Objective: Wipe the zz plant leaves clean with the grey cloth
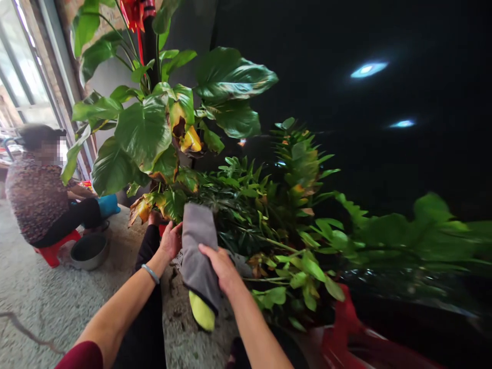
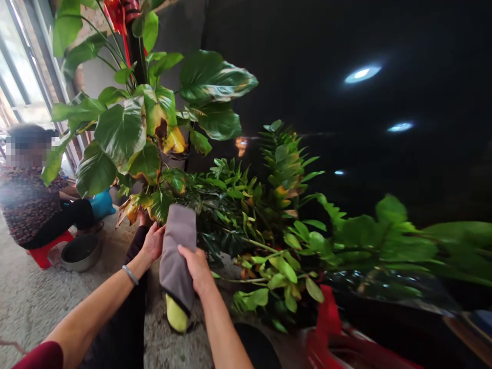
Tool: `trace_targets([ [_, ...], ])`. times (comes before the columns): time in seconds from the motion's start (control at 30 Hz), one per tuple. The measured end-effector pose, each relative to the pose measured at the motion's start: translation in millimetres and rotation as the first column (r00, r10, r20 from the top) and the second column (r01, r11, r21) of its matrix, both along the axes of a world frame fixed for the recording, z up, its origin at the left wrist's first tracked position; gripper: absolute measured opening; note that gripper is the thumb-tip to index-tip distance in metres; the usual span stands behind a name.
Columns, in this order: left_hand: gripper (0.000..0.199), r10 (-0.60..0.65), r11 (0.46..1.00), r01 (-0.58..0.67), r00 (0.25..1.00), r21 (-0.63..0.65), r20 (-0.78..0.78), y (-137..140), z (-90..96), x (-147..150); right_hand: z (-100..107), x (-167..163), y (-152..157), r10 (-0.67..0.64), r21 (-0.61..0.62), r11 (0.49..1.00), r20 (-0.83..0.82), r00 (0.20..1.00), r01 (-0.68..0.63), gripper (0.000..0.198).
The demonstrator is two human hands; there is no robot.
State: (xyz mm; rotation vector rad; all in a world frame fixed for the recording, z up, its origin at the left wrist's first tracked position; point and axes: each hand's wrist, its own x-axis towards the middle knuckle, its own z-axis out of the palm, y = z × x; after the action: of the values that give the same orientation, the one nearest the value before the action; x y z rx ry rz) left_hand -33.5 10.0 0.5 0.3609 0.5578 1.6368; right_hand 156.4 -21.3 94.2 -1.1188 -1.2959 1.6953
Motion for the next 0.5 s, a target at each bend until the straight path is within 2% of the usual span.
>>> trace_targets([
  [0.1, 0.054, -0.026, 0.999, 0.025, 1.0, -0.044, -0.006, -0.4, -1.6, -0.6, -21.9, 8.3, -28.7, 0.122, 0.012, 0.992, 0.009, 0.993, -0.122, 0.027],
  [0.17, 0.054, -0.016, 0.997, 0.016, 1.0, -0.081, -0.002, 0.3, -5.7, -2.0, -16.8, 15.4, -36.0, 0.118, 0.083, 0.99, -0.03, 0.993, -0.115, 0.027],
  [0.23, 0.053, 0.018, 0.995, -0.018, 1.0, -0.098, 0.003, 2.2, -8.8, -1.6, -0.4, 19.7, -24.1, 0.042, 0.181, 0.983, -0.078, 0.996, -0.027, 0.031],
  [0.3, 0.053, 0.046, 0.992, -0.047, 0.999, -0.117, -0.017, 4.2, -8.7, 1.1, 14.4, 20.9, 2.9, -0.112, 0.234, 0.962, -0.124, 0.986, 0.138, 0.037],
  [0.37, 0.051, 0.047, 0.99, -0.055, 0.997, -0.133, -0.057, 5.2, -5.4, 4.9, 15.7, 20.8, 30.7, -0.272, 0.169, 0.94, -0.154, 0.95, 0.297, 0.039],
  [0.4, 0.051, 0.046, 0.99, -0.056, 0.996, -0.133, -0.075, 5.2, -3.2, 6.6, 9.6, 20.9, 39.7, -0.334, 0.104, 0.93, -0.159, 0.929, 0.353, 0.039],
  [0.5, 0.048, 0.039, 0.992, -0.05, 0.994, -0.113, -0.098, 3.6, 0.7, 8.1, -29.3, 25.1, 33.6, -0.436, -0.119, 0.899, -0.156, 0.886, 0.422, 0.04],
])
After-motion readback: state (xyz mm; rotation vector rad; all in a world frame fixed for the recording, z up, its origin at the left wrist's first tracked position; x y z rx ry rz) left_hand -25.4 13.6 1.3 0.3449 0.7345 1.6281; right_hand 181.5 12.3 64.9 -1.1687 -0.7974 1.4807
